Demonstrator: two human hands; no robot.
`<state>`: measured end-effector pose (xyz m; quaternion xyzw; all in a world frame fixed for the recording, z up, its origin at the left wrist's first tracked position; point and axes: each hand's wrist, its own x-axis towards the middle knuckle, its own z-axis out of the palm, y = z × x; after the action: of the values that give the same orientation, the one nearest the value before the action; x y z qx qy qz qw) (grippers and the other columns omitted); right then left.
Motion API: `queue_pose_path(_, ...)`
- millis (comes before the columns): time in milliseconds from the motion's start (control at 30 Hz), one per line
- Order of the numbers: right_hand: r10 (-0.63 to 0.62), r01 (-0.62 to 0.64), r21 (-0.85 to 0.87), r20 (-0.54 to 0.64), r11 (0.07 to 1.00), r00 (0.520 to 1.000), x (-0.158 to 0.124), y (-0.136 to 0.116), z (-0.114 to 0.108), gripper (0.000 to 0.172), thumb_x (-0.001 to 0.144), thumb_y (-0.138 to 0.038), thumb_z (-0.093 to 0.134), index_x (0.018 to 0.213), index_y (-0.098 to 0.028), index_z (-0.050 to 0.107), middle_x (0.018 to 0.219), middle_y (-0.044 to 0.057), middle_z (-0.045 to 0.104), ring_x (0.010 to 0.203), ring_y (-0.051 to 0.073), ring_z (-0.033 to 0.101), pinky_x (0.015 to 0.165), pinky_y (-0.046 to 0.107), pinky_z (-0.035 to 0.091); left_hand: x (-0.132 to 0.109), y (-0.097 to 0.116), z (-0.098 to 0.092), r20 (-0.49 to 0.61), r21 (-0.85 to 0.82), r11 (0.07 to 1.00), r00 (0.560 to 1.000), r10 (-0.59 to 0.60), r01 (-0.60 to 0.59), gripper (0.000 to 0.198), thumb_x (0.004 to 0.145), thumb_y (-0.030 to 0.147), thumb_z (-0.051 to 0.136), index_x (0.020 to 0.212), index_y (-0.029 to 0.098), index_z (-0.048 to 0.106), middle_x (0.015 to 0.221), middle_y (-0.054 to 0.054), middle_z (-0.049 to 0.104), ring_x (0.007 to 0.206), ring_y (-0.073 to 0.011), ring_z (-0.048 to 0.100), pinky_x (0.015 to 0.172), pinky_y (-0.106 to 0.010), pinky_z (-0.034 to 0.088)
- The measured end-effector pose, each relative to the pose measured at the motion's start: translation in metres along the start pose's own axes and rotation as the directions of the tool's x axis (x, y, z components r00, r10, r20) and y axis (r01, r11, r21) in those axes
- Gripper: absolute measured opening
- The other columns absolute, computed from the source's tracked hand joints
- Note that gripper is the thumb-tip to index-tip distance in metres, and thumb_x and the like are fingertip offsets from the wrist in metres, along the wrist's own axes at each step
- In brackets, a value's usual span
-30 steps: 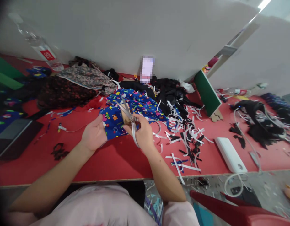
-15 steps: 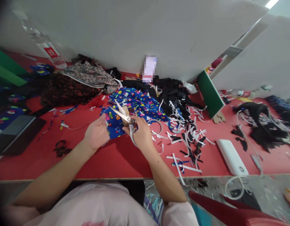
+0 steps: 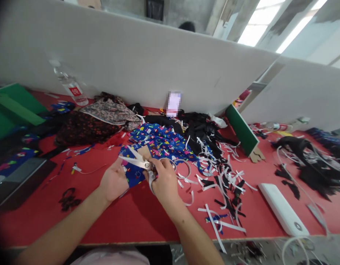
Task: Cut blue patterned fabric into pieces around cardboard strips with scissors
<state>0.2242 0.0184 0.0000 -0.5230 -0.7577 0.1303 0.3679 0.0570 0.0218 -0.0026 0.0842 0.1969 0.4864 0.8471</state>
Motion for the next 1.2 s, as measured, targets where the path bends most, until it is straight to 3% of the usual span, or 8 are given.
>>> queue_pose_path(233,-0.067,0.067,-0.009,0.004,0.998,0.998,-0.001,0.0,0.001,0.031,0.077,-0.027,0.061,0.107,-0.021,0.06,0.086,0.006,0.053,0.075,0.018,0.055,0.07,0.031,0.047,0.0,-0.004,-0.006,-0.151,0.045,0.996,0.985,0.077,-0.071,0.035,0.089,0.024,0.041,0.117,0.012,0.057,0.094,-0.01,0.071,0.091,-0.0228,0.066,0.087,-0.038,0.048)
queue_pose_path(467,-0.046,0.047,0.022,-0.044,0.999,0.998,-0.001,-0.004,0.003,0.031,0.077,-0.029,0.061,0.106,-0.022,0.059,0.087,0.006,0.053,0.076,0.018,0.055,0.071,0.031,0.048,0.0,-0.009,0.007,-0.167,0.067,0.994,0.981,0.095,-0.085,0.036,0.088,0.019,0.041,0.12,0.012,0.055,0.097,-0.01,0.07,0.09,-0.0223,0.066,0.086,-0.037,0.05)
queue_pose_path(767,-0.062,0.062,0.001,-0.006,0.998,0.998,-0.003,-0.003,0.006,0.034,0.075,-0.026,0.061,0.109,-0.022,0.059,0.088,0.006,0.054,0.076,0.019,0.056,0.071,0.031,0.048,-0.001,-0.012,0.004,-0.195,0.083,0.994,0.977,0.091,-0.076,0.029,0.085,0.017,0.044,0.107,0.015,0.063,0.089,-0.009,0.072,0.084,-0.0225,0.068,0.08,-0.036,0.052)
queue_pose_path(933,-0.052,0.052,-0.021,0.024,0.998,0.998,-0.005,-0.004,0.01,0.035,0.076,-0.028,0.061,0.11,-0.021,0.059,0.089,0.007,0.054,0.076,0.019,0.056,0.071,0.032,0.048,0.001,-0.018,0.004,-0.332,0.172,0.973,0.92,0.207,-0.157,0.023,0.075,0.007,0.054,0.092,0.012,0.066,0.075,-0.007,0.071,0.069,-0.0205,0.068,0.07,-0.033,0.055)
queue_pose_path(1100,-0.029,0.033,-0.042,0.092,0.999,0.995,-0.008,-0.004,0.017,0.038,0.077,-0.032,0.062,0.114,-0.021,0.059,0.09,0.009,0.054,0.079,0.021,0.056,0.072,0.033,0.049,0.005,-0.02,0.0,-0.335,0.209,0.961,0.91,0.244,-0.181,0.013,0.065,0.001,0.062,0.073,0.011,0.065,0.068,-0.005,0.069,0.062,-0.0181,0.066,0.057,-0.027,0.053)
queue_pose_path(1200,-0.024,0.027,-0.023,0.141,0.999,0.99,-0.008,-0.004,0.018,0.039,0.077,-0.032,0.062,0.114,-0.02,0.06,0.091,0.009,0.054,0.079,0.021,0.056,0.072,0.033,0.049,0.007,-0.019,-0.001,-0.313,0.236,0.956,0.917,0.247,-0.177,0.012,0.064,-0.001,0.061,0.066,0.01,0.061,0.066,-0.006,0.068,0.054,-0.0154,0.063,0.041,-0.02,0.044)
